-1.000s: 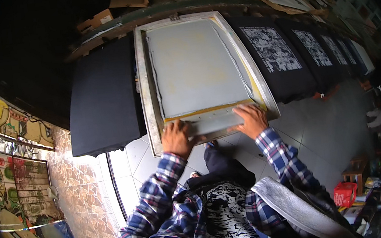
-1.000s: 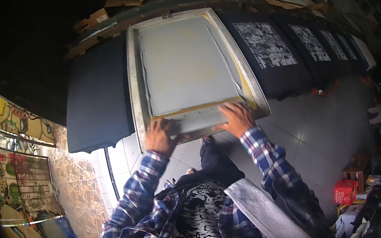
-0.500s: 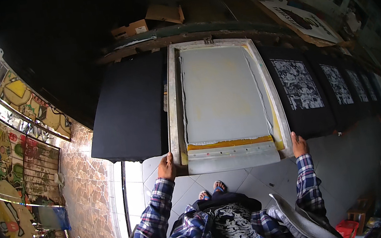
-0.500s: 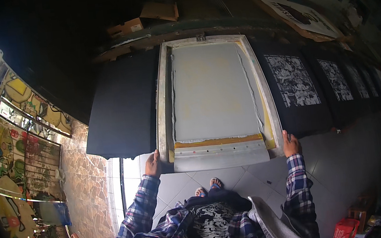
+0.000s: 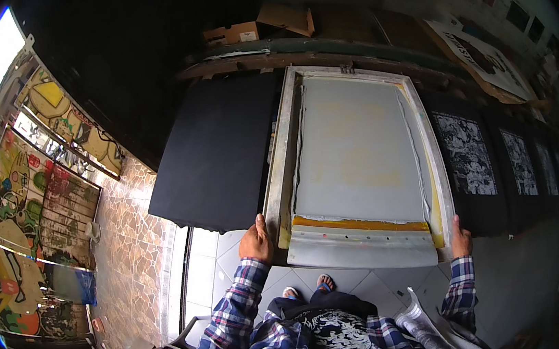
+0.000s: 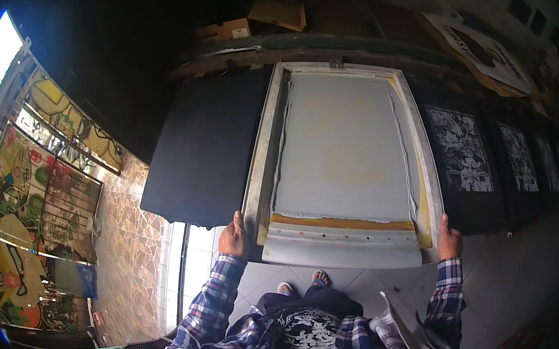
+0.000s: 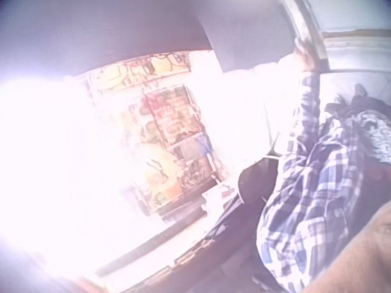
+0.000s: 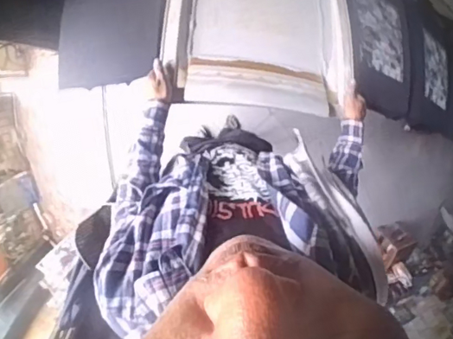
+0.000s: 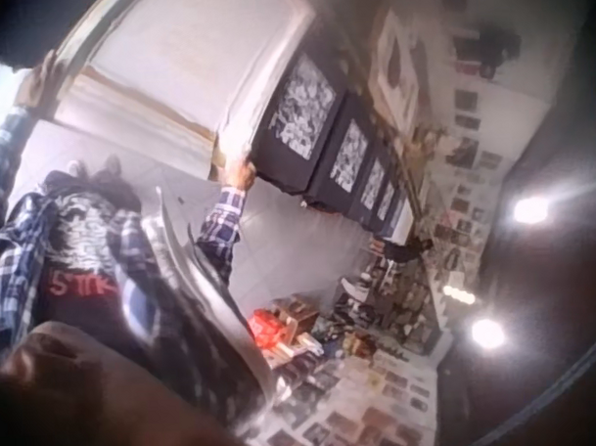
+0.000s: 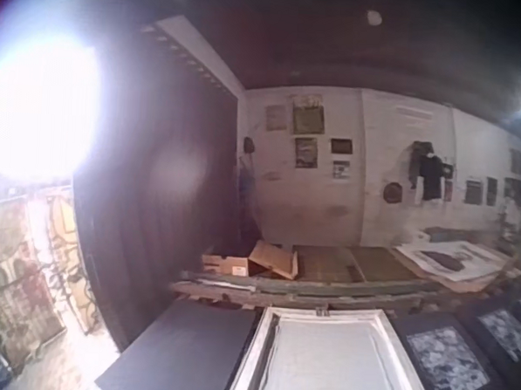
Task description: The person scoops white ink from a container with a spatula and spreads it across a screen printing frame. They then use a squeegee to pull the ink evenly across the screen multiple times, preparing the screen for printing.
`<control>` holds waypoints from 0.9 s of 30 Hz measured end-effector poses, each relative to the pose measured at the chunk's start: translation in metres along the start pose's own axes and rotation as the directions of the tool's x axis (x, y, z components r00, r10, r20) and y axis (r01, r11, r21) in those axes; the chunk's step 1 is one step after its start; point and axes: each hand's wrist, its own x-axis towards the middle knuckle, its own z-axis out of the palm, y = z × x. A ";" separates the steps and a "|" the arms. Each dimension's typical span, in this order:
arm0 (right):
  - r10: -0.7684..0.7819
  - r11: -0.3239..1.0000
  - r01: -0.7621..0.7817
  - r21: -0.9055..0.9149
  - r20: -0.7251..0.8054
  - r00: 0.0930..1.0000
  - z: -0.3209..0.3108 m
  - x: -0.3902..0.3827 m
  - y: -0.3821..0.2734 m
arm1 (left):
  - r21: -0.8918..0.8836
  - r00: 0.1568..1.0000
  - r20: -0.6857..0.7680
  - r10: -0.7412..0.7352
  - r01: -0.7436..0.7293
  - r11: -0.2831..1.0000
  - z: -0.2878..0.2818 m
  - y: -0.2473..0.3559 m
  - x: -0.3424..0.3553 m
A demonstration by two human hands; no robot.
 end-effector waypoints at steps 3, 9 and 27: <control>-0.031 0.999 0.028 -0.020 -0.112 0.993 0.007 -0.013 0.016 | -0.006 0.999 -0.034 0.036 -0.037 0.999 -0.012 0.000 -0.010; -0.151 0.944 0.178 0.278 -0.116 0.982 0.016 -0.077 -0.006 | -0.158 0.993 -0.118 0.009 -0.028 0.987 -0.049 -0.052 -0.009; -0.021 0.981 0.005 0.192 0.083 0.996 0.281 -0.402 -0.250 | 0.461 0.866 -0.230 0.443 -0.304 0.834 -0.351 -0.462 0.189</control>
